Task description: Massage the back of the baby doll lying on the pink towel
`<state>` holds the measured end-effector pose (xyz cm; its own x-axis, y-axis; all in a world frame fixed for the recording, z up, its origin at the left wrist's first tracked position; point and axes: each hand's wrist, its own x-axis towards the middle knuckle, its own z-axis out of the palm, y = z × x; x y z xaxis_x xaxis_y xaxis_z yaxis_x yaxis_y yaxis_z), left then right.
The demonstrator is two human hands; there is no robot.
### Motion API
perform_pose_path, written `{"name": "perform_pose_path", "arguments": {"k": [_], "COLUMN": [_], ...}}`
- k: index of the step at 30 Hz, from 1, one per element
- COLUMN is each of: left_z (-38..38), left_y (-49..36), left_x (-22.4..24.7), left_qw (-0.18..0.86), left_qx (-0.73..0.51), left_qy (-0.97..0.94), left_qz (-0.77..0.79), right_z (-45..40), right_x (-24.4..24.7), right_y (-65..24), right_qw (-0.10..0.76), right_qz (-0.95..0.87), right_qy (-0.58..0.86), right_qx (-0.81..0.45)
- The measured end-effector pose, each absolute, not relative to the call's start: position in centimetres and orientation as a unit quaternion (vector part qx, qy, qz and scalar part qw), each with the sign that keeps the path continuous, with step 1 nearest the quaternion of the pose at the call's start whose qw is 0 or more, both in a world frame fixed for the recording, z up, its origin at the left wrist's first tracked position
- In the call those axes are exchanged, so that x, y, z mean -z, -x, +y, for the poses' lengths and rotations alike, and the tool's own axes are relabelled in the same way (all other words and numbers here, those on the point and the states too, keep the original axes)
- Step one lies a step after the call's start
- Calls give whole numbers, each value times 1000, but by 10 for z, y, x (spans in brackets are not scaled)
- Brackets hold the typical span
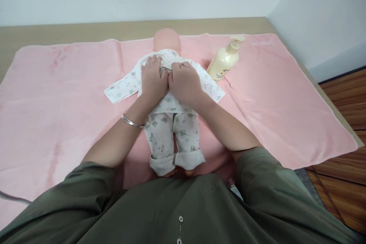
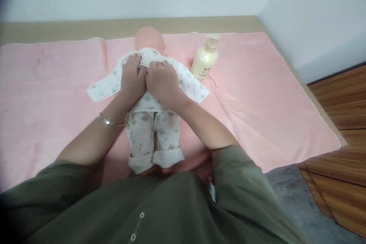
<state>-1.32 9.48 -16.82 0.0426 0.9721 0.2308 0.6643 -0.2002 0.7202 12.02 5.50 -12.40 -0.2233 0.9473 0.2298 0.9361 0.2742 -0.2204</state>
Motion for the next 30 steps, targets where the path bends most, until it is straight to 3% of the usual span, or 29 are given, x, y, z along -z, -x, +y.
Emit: {"name": "perform_pose_path", "arguments": {"k": [12, 30], "left_z": [58, 62], "left_y": [-8, -8], "left_x": [151, 148], "left_qw": [193, 195], "left_qx": [-336, -320], "left_qy": [-701, -704], "left_qz": [599, 603], "right_z": [82, 88], "right_x": [128, 142], "right_y": [-139, -140], "right_qw": [206, 225], "right_qz": [-770, -792], "right_qy": [597, 566], "right_qx": [-85, -49]}}
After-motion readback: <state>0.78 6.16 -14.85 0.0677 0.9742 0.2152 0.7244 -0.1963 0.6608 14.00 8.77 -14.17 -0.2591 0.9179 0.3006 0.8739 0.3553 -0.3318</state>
